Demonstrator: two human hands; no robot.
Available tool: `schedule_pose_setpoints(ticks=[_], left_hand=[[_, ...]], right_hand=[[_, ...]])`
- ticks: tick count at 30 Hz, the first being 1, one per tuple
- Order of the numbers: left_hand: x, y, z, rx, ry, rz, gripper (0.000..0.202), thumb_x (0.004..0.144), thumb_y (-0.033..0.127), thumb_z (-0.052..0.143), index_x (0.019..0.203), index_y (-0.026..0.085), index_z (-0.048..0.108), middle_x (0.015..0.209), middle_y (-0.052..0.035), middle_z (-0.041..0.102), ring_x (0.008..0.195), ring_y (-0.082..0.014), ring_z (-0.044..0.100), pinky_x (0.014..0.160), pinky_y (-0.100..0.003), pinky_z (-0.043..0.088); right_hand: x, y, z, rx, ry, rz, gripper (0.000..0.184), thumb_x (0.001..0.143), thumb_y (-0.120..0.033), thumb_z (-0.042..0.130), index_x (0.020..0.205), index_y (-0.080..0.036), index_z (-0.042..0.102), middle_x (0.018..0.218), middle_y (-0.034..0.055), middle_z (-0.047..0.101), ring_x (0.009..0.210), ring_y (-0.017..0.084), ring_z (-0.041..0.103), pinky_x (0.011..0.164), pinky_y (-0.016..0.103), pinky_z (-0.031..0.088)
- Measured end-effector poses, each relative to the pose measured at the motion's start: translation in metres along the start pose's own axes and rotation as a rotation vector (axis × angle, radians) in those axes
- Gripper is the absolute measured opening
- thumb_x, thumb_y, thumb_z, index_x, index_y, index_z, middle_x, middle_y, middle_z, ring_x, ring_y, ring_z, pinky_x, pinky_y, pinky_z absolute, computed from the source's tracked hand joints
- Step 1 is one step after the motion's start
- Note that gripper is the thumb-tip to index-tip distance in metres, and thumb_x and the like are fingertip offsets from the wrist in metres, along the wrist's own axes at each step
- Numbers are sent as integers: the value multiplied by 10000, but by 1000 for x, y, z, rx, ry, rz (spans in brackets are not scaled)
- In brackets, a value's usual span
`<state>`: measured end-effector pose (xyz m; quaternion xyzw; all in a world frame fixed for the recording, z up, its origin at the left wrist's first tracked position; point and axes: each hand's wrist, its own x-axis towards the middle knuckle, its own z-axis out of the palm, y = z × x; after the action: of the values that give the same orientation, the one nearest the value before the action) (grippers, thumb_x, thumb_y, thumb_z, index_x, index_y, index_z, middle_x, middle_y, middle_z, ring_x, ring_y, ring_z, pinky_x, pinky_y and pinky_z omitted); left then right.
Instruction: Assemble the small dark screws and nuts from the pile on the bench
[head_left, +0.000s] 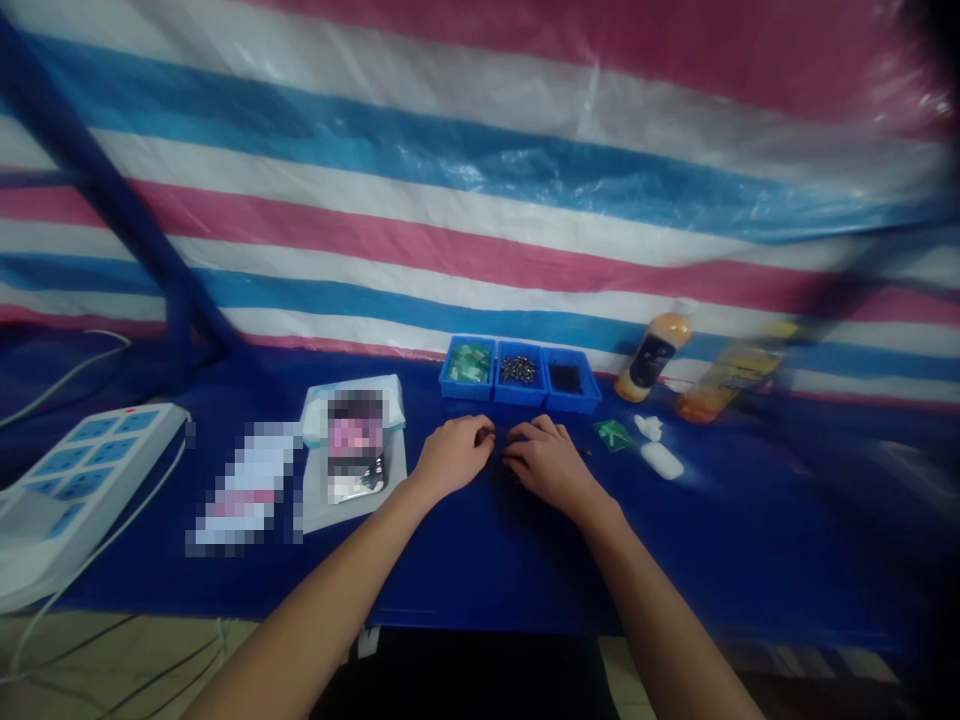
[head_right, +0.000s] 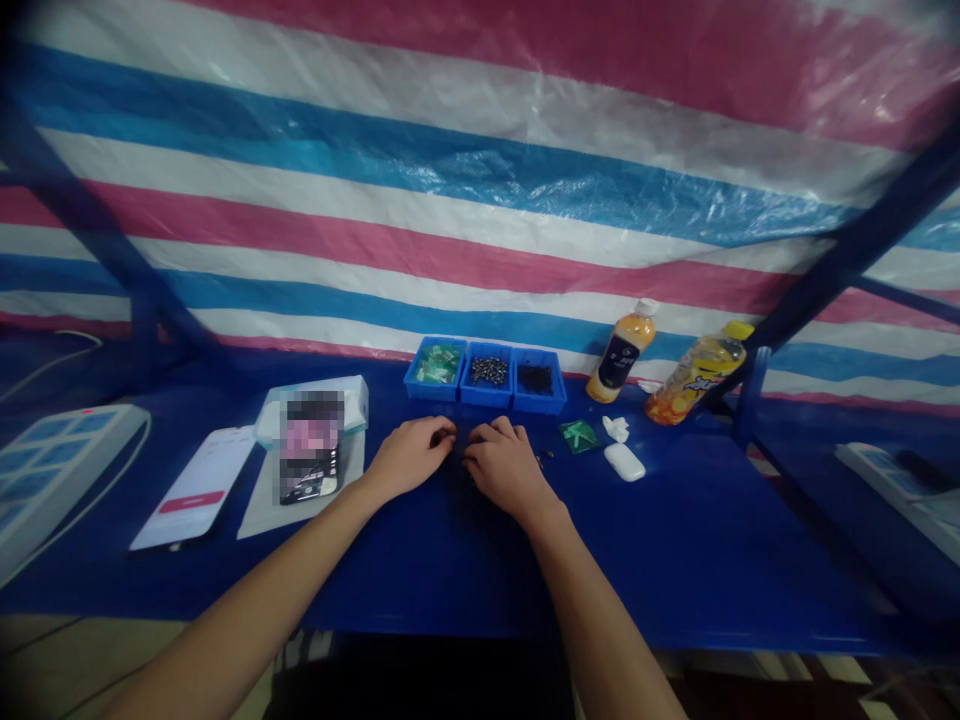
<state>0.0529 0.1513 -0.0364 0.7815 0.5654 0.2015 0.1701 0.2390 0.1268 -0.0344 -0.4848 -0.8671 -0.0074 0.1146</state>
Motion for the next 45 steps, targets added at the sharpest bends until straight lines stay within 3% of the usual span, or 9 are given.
schedule_pose_setpoints(ticks=[12, 20, 24, 31, 37, 45], left_hand=[[1, -2, 1, 1, -5, 9, 200, 886, 308, 527, 1032, 291, 662, 1011, -17, 709, 935, -240, 649, 753, -327, 463], [2, -2, 0, -28, 46, 27, 203, 899, 272, 504, 997, 264, 682, 985, -31, 701, 906, -221, 640, 776, -320, 460], [3, 2, -4, -148, 129, 96, 243, 942, 308, 462, 955, 232, 692, 934, -31, 698, 875, -191, 631, 812, -301, 459], [-2, 16, -8, -262, -2, 271, 240, 942, 333, 486, 945, 233, 704, 936, -3, 718, 836, -175, 614, 851, -325, 441], [-3, 17, -8, -294, -44, 264, 210, 916, 292, 511, 908, 213, 706, 914, -15, 714, 831, -173, 608, 827, -311, 450], [-1, 12, -5, -374, 47, 259, 204, 926, 292, 512, 877, 190, 682, 840, -5, 685, 761, -145, 605, 738, -267, 443]], right_hand=[[11, -7, 5, 75, -21, 7, 94, 834, -244, 611, 816, -189, 686, 956, 61, 634, 1008, 228, 438, 797, 356, 320], [7, 9, 1, 262, 60, 19, 35, 775, -228, 660, 758, -198, 661, 1065, 32, 661, 1035, 223, 455, 873, 371, 345], [4, 17, -6, 348, 124, 48, 24, 768, -197, 642, 787, -195, 657, 943, 42, 688, 990, 209, 526, 880, 362, 372], [0, 18, -10, 470, 190, 64, 45, 763, -198, 634, 786, -188, 672, 787, -6, 694, 734, 137, 603, 806, 286, 406], [0, 17, -11, 461, 211, 73, 60, 757, -218, 635, 779, -188, 682, 791, -4, 706, 730, 142, 616, 859, 301, 410], [-1, 18, -15, 613, 251, 61, 147, 849, -232, 580, 947, -193, 682, 894, 23, 706, 822, 157, 643, 790, 272, 469]])
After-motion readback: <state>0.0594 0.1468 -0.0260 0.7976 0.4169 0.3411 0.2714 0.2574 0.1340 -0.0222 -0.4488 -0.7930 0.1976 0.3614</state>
